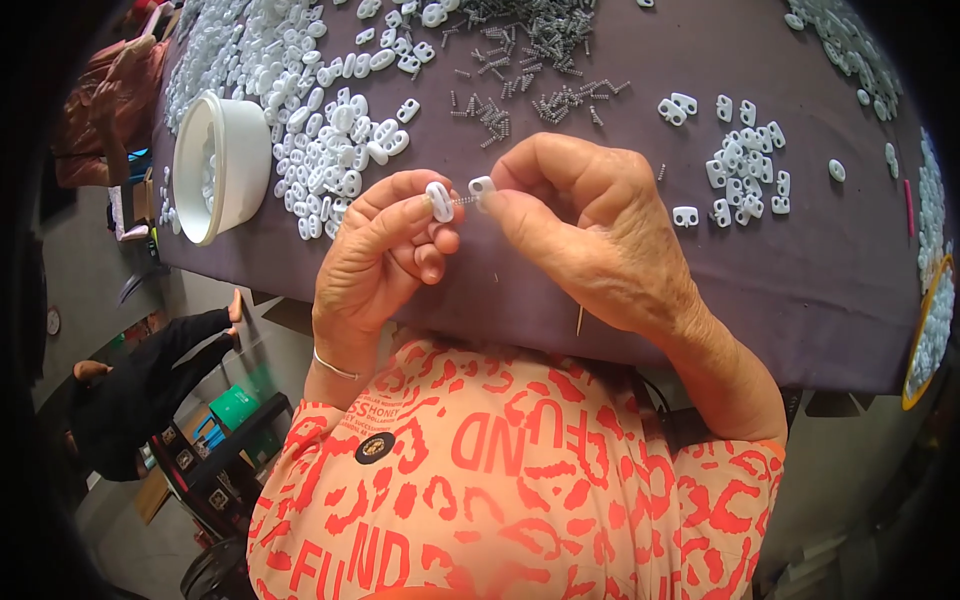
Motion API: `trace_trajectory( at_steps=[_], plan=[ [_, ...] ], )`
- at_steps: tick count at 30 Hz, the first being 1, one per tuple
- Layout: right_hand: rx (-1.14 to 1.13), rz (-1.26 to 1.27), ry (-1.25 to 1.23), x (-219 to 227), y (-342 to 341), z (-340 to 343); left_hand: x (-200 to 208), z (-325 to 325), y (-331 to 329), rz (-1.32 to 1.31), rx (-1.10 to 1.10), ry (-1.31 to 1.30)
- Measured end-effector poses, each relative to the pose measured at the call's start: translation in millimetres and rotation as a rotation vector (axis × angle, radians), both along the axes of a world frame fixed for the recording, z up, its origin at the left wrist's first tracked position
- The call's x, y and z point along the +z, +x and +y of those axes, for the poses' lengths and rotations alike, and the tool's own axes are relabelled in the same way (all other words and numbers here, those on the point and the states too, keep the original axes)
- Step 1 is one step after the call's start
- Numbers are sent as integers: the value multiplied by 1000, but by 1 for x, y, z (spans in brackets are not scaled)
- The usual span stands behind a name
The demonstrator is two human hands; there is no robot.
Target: The person assembles cord locks by hand, inserting springs into plastic components and pressing the pieces together.
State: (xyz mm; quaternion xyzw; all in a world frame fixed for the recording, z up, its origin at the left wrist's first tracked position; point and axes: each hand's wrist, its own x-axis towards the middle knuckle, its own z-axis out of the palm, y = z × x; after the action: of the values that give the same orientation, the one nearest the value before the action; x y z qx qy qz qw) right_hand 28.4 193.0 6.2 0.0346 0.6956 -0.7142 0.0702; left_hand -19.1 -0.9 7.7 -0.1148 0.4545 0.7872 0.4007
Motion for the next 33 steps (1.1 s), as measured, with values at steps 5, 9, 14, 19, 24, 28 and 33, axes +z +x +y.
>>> trace_trajectory(
  at_steps=[5, 9, 14, 19, 24, 28, 33],
  plan=[
    [4, -37, -22, 2, 0, 0, -1, 1, 1, 2, 13, -8],
    [-6, -44, -42, 0, 0, 0, -1, -1, 2, 6, 29, 1],
    [-39, -75, -46, 7, -2, 1, -2, 8, 12, 801, 75, -499],
    [-102, -12, -31, 6, -2, 4, -22, 0, -5, 1788, -205, -828],
    [-97, 25, 3, 4, -3, 2, -19, -4, 0, 1818, -123, -946],
    [-81, 32, 23, 3, -2, 2, -14, 1, 7, 1642, -39, -1200],
    [-51, -11, -3, 2, -1, 1, -13, 12, 1, 1607, -154, -1153]
  ],
)
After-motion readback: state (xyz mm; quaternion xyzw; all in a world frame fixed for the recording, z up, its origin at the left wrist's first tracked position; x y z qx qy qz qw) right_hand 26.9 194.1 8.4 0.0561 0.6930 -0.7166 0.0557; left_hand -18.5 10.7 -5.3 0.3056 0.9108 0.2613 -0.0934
